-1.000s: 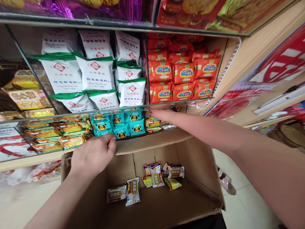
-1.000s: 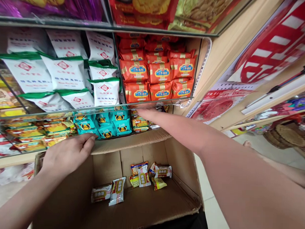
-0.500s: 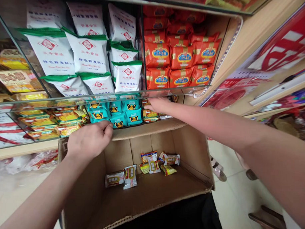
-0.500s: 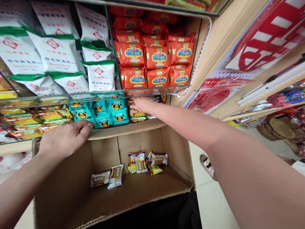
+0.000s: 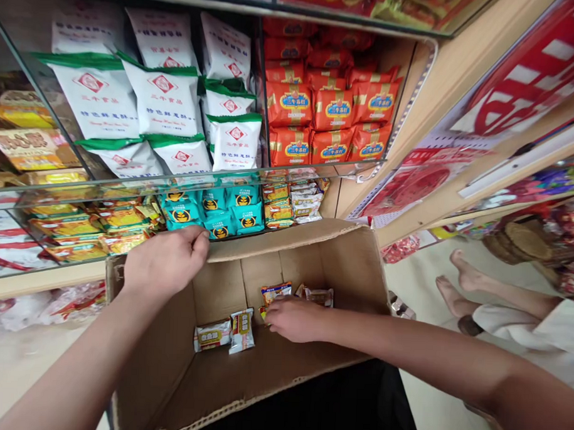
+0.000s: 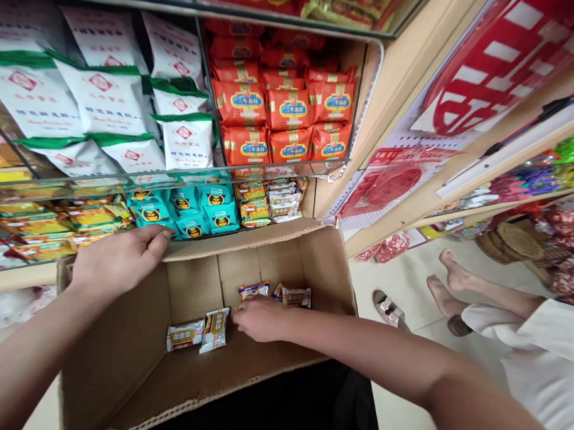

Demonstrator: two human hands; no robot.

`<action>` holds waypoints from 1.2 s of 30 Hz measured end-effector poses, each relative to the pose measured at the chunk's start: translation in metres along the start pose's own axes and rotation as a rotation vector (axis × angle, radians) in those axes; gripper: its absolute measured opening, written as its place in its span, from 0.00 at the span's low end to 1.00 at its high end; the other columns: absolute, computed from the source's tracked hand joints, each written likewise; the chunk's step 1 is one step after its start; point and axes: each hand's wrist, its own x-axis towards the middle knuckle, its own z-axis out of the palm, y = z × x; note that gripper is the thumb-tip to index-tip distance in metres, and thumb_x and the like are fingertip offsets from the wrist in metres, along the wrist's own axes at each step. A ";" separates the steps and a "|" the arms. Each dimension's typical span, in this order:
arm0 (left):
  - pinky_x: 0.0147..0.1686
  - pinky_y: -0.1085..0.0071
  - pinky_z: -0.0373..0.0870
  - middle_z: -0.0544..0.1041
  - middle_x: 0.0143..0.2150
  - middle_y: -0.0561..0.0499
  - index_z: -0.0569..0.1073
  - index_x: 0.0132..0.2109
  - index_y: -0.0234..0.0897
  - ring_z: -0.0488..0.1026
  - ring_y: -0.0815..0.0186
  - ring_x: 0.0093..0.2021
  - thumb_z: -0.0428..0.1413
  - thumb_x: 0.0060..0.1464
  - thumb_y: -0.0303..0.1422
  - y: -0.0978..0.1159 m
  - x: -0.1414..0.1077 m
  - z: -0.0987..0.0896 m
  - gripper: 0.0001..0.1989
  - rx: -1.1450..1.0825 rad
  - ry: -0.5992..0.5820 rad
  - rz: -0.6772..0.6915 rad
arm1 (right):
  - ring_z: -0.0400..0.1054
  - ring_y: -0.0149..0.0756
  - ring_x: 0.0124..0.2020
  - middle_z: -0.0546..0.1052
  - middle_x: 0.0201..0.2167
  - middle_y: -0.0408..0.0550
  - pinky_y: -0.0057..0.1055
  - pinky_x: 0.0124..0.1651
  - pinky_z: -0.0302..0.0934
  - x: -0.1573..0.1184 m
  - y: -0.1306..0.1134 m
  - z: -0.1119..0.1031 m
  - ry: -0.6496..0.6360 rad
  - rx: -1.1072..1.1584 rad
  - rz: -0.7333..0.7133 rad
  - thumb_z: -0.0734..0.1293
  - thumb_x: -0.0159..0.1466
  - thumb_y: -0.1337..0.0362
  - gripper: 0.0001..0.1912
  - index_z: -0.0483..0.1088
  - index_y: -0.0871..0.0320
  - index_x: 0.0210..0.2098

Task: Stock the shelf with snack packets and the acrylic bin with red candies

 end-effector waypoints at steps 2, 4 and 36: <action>0.30 0.60 0.63 0.76 0.39 0.42 0.68 0.49 0.47 0.72 0.49 0.38 0.29 0.53 0.47 -0.001 -0.001 0.000 0.29 -0.008 0.005 -0.011 | 0.65 0.39 0.41 0.73 0.36 0.52 0.36 0.45 0.56 0.028 0.006 0.032 -0.092 -0.095 0.053 0.58 0.59 0.70 0.09 0.70 0.63 0.35; 0.30 0.60 0.63 0.76 0.40 0.42 0.68 0.50 0.47 0.72 0.48 0.39 0.30 0.53 0.48 -0.002 -0.002 0.000 0.29 -0.023 0.005 -0.008 | 0.66 0.43 0.41 0.74 0.36 0.56 0.40 0.44 0.56 0.049 0.008 0.050 -0.154 -0.148 0.129 0.59 0.57 0.73 0.09 0.70 0.66 0.34; 0.33 0.73 0.71 0.72 0.41 0.53 0.55 0.54 0.48 0.71 0.69 0.35 0.54 0.49 0.37 0.047 -0.092 0.028 0.25 -1.434 -0.183 0.234 | 0.64 0.34 0.42 0.69 0.41 0.49 0.29 0.41 0.60 -0.057 -0.046 -0.074 0.707 1.127 0.116 0.64 0.56 0.64 0.19 0.59 0.57 0.47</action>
